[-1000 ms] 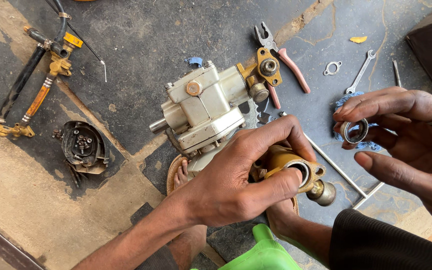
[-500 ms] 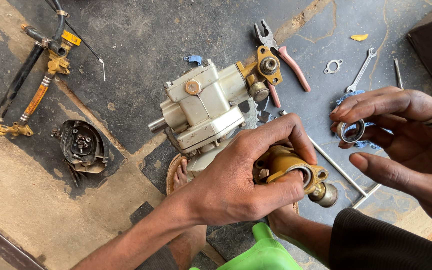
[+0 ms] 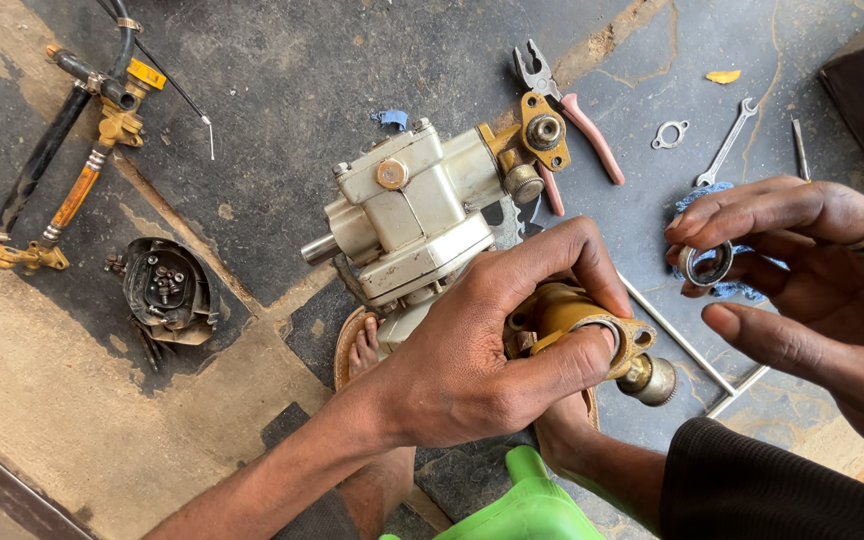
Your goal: The person assembles various metal components by hand, including a central gearbox and smaller brass fittings, while a second person assists.
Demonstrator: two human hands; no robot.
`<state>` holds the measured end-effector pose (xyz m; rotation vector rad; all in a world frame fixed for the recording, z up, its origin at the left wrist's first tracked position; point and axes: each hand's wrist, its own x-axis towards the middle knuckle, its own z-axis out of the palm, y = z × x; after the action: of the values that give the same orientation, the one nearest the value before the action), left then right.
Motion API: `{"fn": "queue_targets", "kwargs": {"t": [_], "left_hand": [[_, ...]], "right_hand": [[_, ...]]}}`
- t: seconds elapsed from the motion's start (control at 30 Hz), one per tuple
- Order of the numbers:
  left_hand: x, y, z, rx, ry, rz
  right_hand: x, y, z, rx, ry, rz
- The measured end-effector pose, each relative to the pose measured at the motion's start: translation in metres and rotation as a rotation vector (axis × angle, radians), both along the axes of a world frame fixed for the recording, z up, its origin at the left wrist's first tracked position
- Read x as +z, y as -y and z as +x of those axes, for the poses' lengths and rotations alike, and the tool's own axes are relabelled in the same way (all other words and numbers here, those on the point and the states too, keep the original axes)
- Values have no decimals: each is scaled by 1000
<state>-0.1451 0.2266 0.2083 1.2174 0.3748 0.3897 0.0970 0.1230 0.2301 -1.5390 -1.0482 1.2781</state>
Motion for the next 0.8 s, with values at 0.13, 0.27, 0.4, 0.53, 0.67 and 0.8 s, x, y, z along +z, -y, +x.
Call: {"fn": "queue_targets", "kwargs": {"t": [0.13, 0.27, 0.4, 0.53, 0.67, 0.8], "left_hand": [[-2, 1, 0, -11, 7, 5], [-3, 1, 0, -19, -8, 2], [-3, 0, 1, -20, -14, 33], [-3, 0, 2, -5, -57, 30], [-2, -1, 4, 22, -108, -22], [0, -2, 3, -20, -84, -17]], "right_hand": [[0, -1, -1, -13, 13, -4], [3, 0, 0, 20, 2, -16], [6, 0, 0, 51, 4, -2], [9, 2, -1, 88, 15, 23], [7, 5, -1, 44, -7, 36], [4, 5, 1, 27, 11, 58]]}}
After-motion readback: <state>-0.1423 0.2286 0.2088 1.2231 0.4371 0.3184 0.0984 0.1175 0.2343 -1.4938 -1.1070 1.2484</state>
